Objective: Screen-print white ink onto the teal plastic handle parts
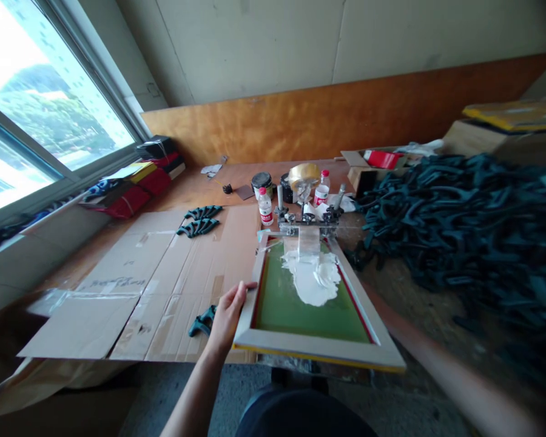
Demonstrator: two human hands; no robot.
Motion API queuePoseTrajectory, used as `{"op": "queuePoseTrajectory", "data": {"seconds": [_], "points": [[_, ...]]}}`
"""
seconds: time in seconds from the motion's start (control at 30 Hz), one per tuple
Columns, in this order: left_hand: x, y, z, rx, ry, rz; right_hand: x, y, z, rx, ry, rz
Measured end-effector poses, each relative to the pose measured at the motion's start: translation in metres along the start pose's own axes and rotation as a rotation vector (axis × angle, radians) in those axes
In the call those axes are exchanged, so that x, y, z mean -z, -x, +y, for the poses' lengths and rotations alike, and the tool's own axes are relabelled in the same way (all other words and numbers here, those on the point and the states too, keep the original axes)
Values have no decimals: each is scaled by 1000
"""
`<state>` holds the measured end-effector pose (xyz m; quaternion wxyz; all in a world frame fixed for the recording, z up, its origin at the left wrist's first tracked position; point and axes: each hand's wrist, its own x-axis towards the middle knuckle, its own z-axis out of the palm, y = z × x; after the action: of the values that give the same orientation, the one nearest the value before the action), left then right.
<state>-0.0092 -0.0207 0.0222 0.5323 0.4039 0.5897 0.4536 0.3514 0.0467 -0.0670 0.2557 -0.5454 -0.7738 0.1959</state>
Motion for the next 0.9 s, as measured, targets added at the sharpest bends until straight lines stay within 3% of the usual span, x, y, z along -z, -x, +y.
{"op": "queuePoseTrajectory", "data": {"seconds": [0.1,0.2,0.27,0.37,0.47,0.6,0.7,0.8,0.9], "points": [[3,-6,-46,56,-70,-71,29,-24,1,2,97,100],[3,-16,-83,28,-259,-40,35,-57,-33,136,240,204],[3,-22,-96,15,-380,-30,25,-75,-64,222,337,138],[3,-26,-103,36,-435,-56,2,-80,-93,243,406,-73],[5,-27,-105,49,-415,-58,-10,-55,-93,343,388,-189],[5,-27,-112,60,-354,-49,4,-20,-78,618,294,-312],[6,-28,-114,61,-340,-44,15,-19,-77,651,256,-406],[5,-28,-113,59,-302,-43,8,-21,-78,604,276,-267],[4,-26,-109,79,-238,-40,-5,-7,-76,651,248,-115]]}}
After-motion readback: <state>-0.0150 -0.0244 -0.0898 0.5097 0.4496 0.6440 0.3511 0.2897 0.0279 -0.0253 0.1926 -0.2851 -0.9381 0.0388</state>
